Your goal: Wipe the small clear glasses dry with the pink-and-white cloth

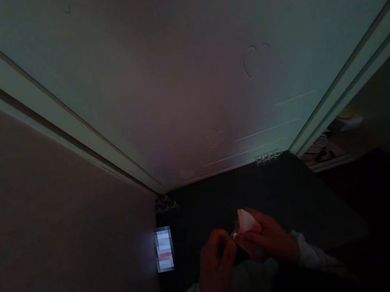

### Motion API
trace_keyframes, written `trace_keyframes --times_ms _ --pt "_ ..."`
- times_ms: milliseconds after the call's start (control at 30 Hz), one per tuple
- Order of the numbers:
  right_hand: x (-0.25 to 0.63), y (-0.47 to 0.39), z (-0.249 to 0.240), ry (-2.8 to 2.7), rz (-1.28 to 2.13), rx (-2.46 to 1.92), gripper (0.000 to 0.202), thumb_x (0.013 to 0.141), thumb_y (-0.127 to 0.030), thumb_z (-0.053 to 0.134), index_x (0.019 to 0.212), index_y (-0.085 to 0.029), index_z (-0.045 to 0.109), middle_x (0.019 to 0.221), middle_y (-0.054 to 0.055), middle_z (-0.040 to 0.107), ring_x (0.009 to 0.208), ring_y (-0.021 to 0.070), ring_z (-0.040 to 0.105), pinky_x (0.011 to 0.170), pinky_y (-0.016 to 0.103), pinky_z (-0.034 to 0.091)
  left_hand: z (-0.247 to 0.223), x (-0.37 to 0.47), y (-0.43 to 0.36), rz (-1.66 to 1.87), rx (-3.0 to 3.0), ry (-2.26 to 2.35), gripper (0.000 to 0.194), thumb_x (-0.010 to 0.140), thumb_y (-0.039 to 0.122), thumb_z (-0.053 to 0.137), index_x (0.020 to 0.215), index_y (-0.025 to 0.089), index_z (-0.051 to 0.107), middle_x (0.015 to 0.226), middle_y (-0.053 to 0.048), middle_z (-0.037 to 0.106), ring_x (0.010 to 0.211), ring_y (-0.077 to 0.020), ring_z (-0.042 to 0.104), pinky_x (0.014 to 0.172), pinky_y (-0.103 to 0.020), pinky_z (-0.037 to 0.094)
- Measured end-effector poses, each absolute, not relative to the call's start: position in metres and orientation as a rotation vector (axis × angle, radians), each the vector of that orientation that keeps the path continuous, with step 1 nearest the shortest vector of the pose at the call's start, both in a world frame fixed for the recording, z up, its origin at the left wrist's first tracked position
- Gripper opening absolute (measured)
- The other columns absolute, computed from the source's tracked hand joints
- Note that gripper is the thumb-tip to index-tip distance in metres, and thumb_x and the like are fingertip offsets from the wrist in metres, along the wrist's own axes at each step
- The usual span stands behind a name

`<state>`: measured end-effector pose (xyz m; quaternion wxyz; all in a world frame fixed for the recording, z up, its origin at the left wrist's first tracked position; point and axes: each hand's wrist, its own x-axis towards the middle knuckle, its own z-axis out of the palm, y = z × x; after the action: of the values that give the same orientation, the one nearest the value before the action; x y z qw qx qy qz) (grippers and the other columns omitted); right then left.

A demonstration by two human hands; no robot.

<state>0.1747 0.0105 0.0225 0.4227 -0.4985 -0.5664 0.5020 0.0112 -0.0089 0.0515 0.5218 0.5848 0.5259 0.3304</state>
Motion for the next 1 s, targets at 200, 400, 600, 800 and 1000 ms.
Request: trace_keyframes --times_ms 200,400,600,800,1000 --pt "0.176 0.01 0.024 -1.546 1.164 -1.268 0.008 0.072 -0.025 0.059 0.077 -0.019 0.061 0.072 0.001 0.061 0.064 0.0162 0.055 0.06 0.027 0.046 0.052 0.013 -0.007 0.761 1.344 1.301 0.042 0.087 0.056 0.036 0.065 0.021 0.047 0.058 0.004 0.044 0.056 -0.0143 0.042 0.055 -0.026 0.031" --pt "0.178 0.012 0.023 -1.7 1.004 -1.227 0.011 0.077 -0.028 0.057 0.076 -0.019 0.063 0.071 0.003 0.061 0.065 0.0171 0.056 0.06 0.027 0.045 0.047 0.012 -0.004 0.788 1.212 1.221 0.052 0.085 0.063 0.032 0.06 0.021 0.047 0.058 0.002 0.046 0.058 -0.0157 0.044 0.06 -0.028 0.034" --pt "0.179 0.012 0.025 -1.735 0.976 -1.138 0.018 0.081 -0.032 0.055 0.071 -0.02 0.064 0.069 0.003 0.061 0.064 0.0163 0.056 0.058 0.026 0.045 0.045 0.013 -0.003 0.779 1.03 1.094 0.057 0.086 0.064 0.026 0.059 0.021 0.048 0.048 0.002 0.047 0.051 -0.0148 0.043 0.06 -0.029 0.035" --pt "0.179 0.009 0.024 -1.616 1.008 -1.186 0.018 0.079 -0.034 0.056 0.072 -0.021 0.067 0.072 0.004 0.063 0.068 0.0184 0.059 0.061 0.028 0.048 0.041 0.016 0.0 0.721 0.926 1.062 0.062 0.079 0.074 0.023 0.056 0.021 0.047 0.044 0.003 0.045 0.047 -0.0142 0.042 0.057 -0.03 0.035" --pt "0.18 0.009 0.026 -1.554 1.141 -1.156 0.016 0.078 -0.032 0.058 0.081 -0.021 0.07 0.079 0.005 0.066 0.076 0.0203 0.061 0.067 0.029 0.05 0.049 0.011 0.0 0.719 1.125 1.101 0.058 0.084 0.067 0.025 0.059 0.021 0.049 0.054 0.001 0.047 0.056 -0.0152 0.043 0.062 -0.029 0.037"
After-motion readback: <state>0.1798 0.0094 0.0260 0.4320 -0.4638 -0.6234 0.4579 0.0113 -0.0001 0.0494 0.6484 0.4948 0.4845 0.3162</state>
